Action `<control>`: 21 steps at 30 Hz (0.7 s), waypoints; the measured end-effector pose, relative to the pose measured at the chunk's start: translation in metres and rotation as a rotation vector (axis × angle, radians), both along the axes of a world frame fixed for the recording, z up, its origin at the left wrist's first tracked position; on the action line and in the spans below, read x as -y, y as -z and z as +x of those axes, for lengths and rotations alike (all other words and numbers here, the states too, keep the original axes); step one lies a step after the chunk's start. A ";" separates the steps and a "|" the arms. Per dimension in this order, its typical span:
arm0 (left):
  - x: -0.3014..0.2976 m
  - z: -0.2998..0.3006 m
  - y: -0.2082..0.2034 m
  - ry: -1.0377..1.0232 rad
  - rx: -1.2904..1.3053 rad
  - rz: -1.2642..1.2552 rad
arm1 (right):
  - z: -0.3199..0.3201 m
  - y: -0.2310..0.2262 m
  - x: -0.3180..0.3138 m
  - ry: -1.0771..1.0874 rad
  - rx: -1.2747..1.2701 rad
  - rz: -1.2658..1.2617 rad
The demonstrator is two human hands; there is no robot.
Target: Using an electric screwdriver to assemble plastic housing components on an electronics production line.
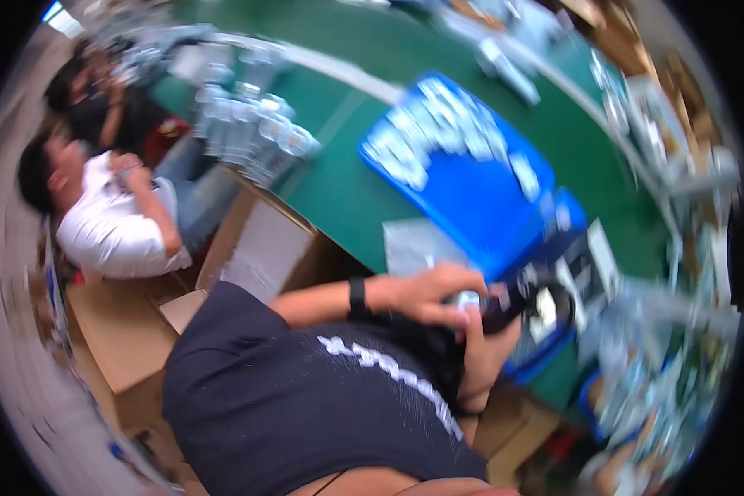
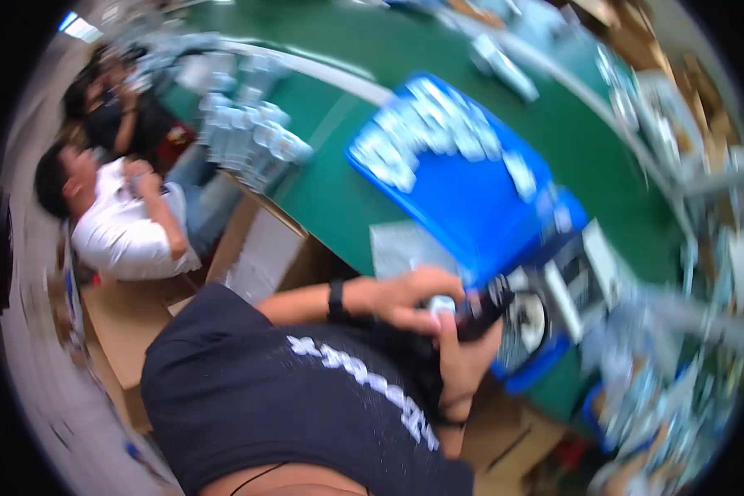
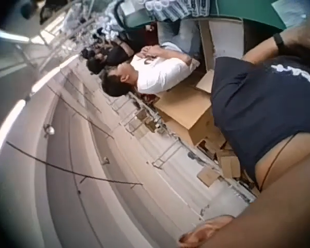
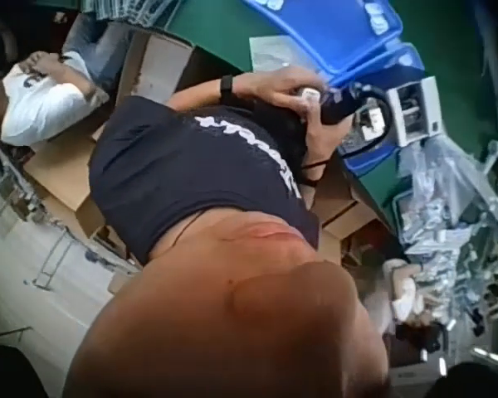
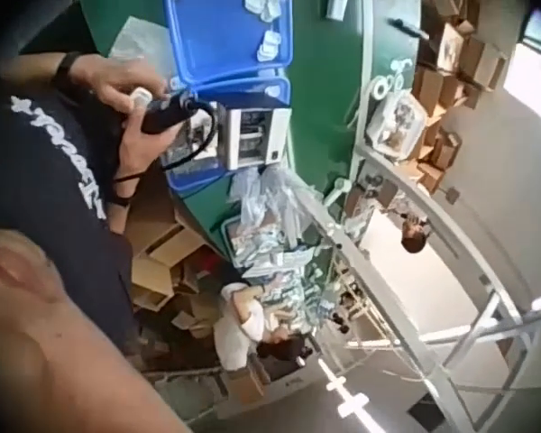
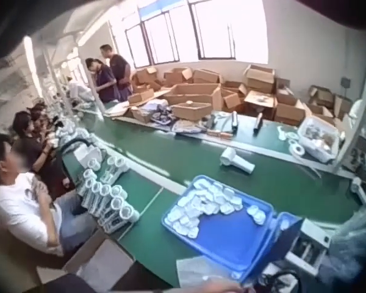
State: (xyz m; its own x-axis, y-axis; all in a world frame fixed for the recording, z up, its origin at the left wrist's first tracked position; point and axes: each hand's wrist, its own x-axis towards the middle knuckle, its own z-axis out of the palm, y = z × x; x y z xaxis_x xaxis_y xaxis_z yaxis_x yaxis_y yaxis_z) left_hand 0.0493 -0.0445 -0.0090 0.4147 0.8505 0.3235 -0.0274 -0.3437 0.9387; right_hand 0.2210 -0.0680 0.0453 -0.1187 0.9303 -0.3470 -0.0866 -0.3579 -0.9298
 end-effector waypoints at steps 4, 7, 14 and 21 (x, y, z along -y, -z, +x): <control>-0.009 0.012 0.003 0.036 0.005 0.115 | 0.017 0.032 0.006 -0.002 0.303 0.473; -0.011 0.024 0.022 -0.028 0.033 0.082 | 0.027 0.016 0.005 0.336 -0.020 0.478; -0.006 0.038 0.027 -0.198 0.067 0.087 | 0.062 -0.019 -0.059 0.477 0.067 0.869; -0.012 0.041 0.027 -0.229 0.022 0.092 | 0.053 -0.038 -0.032 0.281 -0.267 0.732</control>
